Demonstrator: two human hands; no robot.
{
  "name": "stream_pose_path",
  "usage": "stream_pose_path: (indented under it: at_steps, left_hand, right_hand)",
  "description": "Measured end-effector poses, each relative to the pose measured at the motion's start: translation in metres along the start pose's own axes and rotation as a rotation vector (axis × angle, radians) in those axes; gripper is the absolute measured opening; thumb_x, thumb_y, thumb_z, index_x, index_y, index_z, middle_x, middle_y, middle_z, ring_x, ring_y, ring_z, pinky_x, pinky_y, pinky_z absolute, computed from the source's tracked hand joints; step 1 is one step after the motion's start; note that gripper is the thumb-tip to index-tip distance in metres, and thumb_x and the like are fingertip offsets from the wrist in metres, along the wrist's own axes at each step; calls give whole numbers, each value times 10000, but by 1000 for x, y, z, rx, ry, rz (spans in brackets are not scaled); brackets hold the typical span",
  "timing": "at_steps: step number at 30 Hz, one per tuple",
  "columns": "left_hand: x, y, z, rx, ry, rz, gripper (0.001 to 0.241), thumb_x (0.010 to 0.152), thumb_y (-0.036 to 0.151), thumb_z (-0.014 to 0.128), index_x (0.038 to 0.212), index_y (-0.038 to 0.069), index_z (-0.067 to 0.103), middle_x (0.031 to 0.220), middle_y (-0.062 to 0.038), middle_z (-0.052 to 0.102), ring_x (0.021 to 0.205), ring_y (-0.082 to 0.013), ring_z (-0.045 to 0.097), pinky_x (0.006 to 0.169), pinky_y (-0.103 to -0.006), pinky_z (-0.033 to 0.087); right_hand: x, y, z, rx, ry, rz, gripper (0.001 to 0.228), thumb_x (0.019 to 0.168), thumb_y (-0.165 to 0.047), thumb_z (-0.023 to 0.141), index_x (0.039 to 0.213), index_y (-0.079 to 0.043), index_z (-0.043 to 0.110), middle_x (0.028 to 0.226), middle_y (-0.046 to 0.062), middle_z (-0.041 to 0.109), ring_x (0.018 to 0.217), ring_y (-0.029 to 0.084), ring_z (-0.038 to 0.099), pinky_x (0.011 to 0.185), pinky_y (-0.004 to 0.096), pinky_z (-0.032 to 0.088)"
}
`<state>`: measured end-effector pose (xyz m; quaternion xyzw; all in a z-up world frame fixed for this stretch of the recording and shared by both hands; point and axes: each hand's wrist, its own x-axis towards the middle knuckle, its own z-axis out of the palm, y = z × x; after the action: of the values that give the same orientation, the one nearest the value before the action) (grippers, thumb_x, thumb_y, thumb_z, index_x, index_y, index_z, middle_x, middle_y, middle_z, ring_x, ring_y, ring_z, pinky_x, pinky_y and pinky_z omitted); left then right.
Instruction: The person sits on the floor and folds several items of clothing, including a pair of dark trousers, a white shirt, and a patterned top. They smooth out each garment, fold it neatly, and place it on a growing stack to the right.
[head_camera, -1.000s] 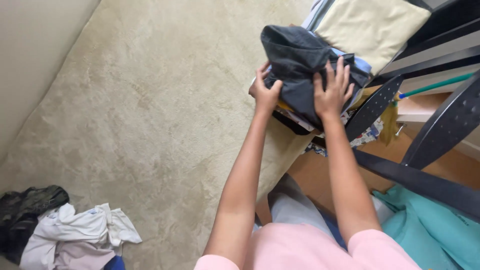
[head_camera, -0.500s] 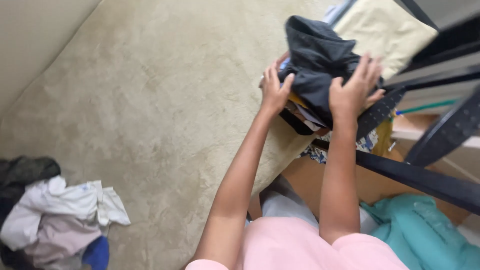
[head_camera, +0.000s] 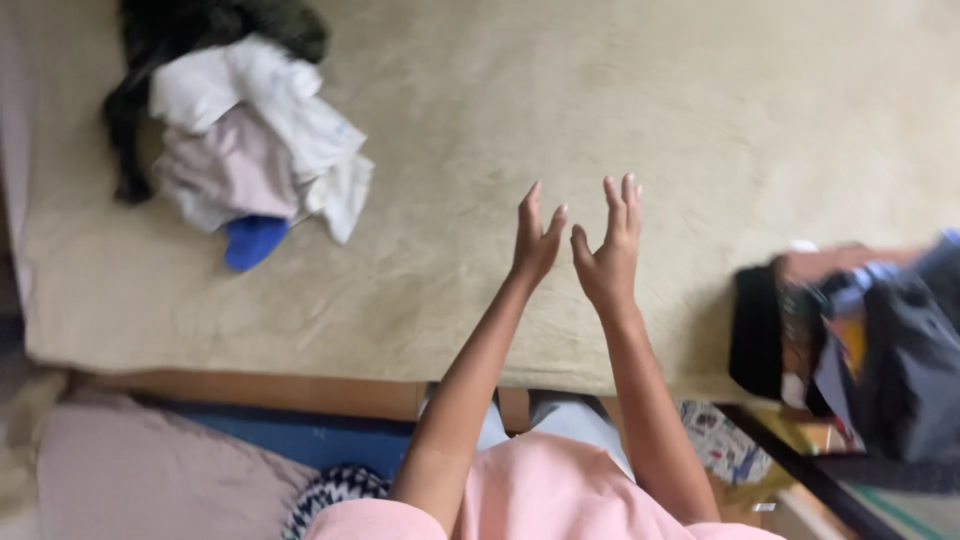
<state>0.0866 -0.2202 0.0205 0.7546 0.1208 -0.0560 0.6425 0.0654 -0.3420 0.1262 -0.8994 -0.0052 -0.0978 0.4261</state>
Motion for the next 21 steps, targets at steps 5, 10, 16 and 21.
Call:
stream_pose_path:
  at_steps: [5, 10, 16, 21]
  left_hand:
    - [-3, -20, -152, 58, 231, -180, 777, 1020, 461, 526, 1610, 81, 192, 1654, -202, 195, 1508, -348, 294, 1175, -471, 345]
    - [3, -65, -262, 65, 431, -263, 741, 1021, 458, 512, 1611, 118, 221, 1649, -183, 235, 1495, -350, 320, 1173, -480, 345]
    - [31, -117, -344, 67, 518, -193, 719, 1021, 418, 563, 1596, 95, 274, 1634, -195, 290, 1481, -363, 363, 1186, -473, 352]
    - [59, -146, -380, 39, 570, -160, 685, 967, 382, 617, 1537, 83, 385, 1573, -199, 429, 1388, -377, 506, 1127, -459, 446]
  right_hand:
    - [4, -61, 100, 140, -354, -59, 705, 915, -75, 728, 1550, -84, 422, 1665, 216, 314, 1563, 397, 265, 1228, 482, 320]
    - [13, -105, 203, 208, -567, -88, 630, 937, -110, 704, 1514, -97, 453, 1622, 200, 394, 1514, 372, 365, 1185, 462, 374]
    - [38, -114, 343, 298, -719, 22, 573, 950, -171, 695, 1479, -118, 478, 1553, 160, 495, 1442, 354, 459, 1129, 455, 418]
    - [70, -113, 440, 299, -673, -4, 533, 949, -217, 739, 1436, -122, 544, 1466, 184, 543, 1336, 378, 538, 1098, 470, 457]
